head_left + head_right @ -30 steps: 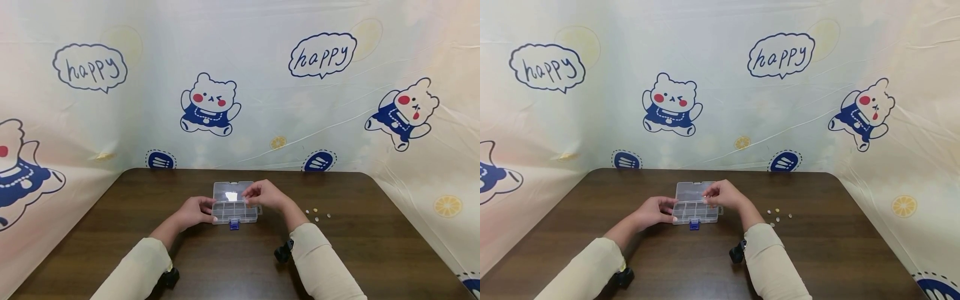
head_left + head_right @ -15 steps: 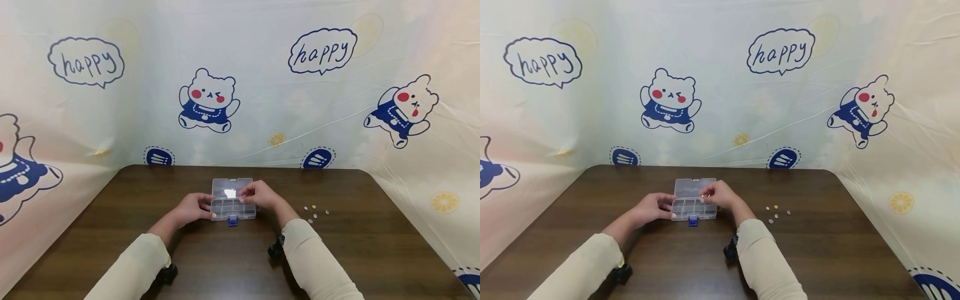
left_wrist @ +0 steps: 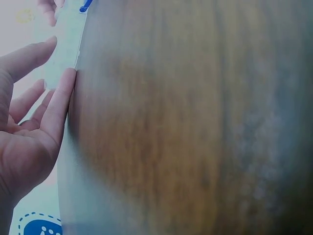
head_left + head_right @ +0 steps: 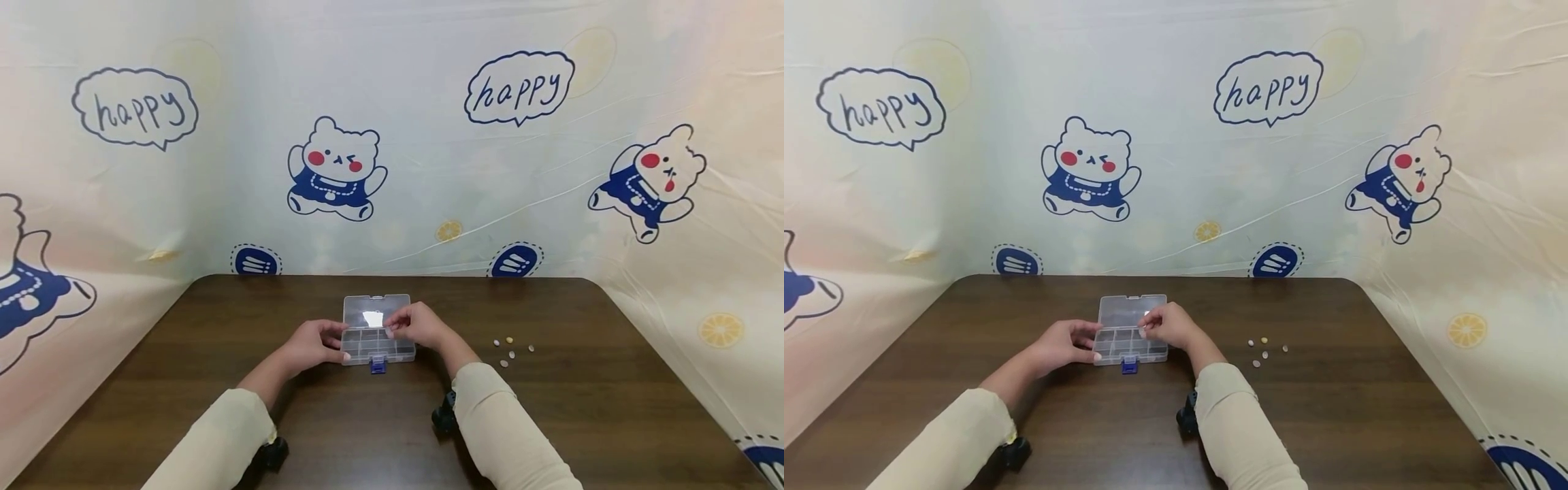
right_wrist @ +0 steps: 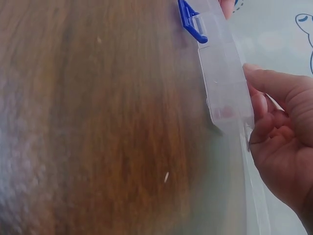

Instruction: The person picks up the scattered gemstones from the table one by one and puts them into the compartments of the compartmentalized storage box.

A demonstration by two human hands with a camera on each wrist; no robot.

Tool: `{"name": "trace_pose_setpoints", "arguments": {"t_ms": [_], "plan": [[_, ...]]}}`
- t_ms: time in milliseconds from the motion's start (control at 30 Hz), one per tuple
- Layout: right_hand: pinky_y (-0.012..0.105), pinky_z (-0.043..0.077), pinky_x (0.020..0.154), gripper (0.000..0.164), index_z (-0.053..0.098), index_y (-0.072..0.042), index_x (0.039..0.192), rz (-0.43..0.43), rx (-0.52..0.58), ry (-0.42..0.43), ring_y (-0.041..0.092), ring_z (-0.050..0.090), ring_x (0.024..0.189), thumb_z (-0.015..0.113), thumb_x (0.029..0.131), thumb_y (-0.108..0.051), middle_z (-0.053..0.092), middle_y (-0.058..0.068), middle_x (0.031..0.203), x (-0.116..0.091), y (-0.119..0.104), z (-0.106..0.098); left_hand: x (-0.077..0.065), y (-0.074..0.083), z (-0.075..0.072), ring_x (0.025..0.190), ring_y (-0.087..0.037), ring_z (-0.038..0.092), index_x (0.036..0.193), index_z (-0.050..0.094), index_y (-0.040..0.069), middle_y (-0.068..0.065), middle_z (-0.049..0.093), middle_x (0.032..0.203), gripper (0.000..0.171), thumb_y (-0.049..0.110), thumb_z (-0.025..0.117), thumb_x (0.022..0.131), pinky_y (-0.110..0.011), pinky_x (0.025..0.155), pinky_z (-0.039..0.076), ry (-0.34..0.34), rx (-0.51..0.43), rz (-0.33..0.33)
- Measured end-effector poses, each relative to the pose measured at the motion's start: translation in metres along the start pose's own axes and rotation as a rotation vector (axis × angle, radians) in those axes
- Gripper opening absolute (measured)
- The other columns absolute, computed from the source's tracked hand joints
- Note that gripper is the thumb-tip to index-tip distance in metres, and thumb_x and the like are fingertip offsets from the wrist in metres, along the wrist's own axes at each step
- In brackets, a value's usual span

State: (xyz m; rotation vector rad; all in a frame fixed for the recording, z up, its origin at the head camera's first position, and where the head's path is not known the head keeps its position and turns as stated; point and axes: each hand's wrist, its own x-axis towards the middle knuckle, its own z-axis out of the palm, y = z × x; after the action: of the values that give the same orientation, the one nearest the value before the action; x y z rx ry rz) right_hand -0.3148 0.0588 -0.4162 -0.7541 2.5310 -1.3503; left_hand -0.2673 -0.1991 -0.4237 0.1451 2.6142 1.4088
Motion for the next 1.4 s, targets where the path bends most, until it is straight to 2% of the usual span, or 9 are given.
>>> {"name": "trace_pose_setpoints", "arguments": {"t_ms": [500,767,933,1133,1267,1400], "plan": [[0.025,0.053,0.069,0.014,0.075,-0.002,0.097,0.017,0.009,-0.011,0.012,0.057,0.074,0.075,0.083,0.000,0.066,0.001,0.083,-0.001,0.000,0.000,-0.003,0.004,0.000,0.094,-0.019,0.061,0.129,0.063,0.008,-0.008,0.064,0.113,0.063,0.014,0.088,0.071,-0.034,0.082,0.055,0.006,0.010,-0.001],[0.026,0.052,0.072,0.018,0.074,-0.004,0.098,0.021,-0.002,-0.024,0.015,0.057,0.077,0.079,0.081,-0.006,0.066,0.000,0.083,-0.004,-0.002,-0.002,-0.003,0.004,-0.001,0.093,-0.019,0.061,0.128,0.063,0.009,-0.008,0.064,0.115,0.063,0.014,0.088,0.071,-0.034,0.082,0.055,0.008,0.006,-0.005],[0.028,0.053,0.073,0.022,0.075,-0.007,0.102,0.021,0.013,-0.035,0.018,0.058,0.080,0.080,0.081,-0.010,0.066,0.000,0.087,-0.009,-0.003,-0.008,-0.001,0.004,0.000,0.093,-0.019,0.061,0.128,0.064,0.009,-0.007,0.064,0.115,0.063,0.014,0.088,0.071,-0.033,0.081,0.056,0.005,-0.002,-0.011],[0.029,0.051,0.070,0.026,0.074,-0.005,0.106,-0.001,0.018,-0.008,0.020,0.056,0.080,0.080,0.082,-0.012,0.067,0.003,0.091,-0.017,-0.009,-0.018,0.000,0.005,-0.003,0.094,-0.020,0.061,0.129,0.062,0.008,-0.008,0.064,0.116,0.064,0.014,0.088,0.071,-0.034,0.082,0.056,-0.004,-0.011,-0.002],[0.029,0.052,0.072,0.029,0.072,-0.005,0.109,-0.019,0.019,-0.028,0.021,0.056,0.082,0.080,0.082,-0.013,0.067,0.006,0.096,-0.023,-0.011,-0.023,0.000,0.004,-0.003,0.093,-0.019,0.061,0.129,0.062,0.007,-0.008,0.064,0.116,0.064,0.014,0.088,0.071,-0.034,0.082,0.055,-0.004,-0.009,-0.005],[0.030,0.053,0.072,0.031,0.072,-0.004,0.111,-0.019,0.033,-0.028,0.022,0.058,0.082,0.080,0.082,-0.014,0.067,0.004,0.094,-0.029,-0.011,-0.025,-0.001,0.000,-0.002,0.093,-0.020,0.061,0.128,0.063,0.008,-0.008,0.064,0.115,0.064,0.013,0.088,0.070,-0.033,0.081,0.055,-0.001,-0.016,-0.009]]}}
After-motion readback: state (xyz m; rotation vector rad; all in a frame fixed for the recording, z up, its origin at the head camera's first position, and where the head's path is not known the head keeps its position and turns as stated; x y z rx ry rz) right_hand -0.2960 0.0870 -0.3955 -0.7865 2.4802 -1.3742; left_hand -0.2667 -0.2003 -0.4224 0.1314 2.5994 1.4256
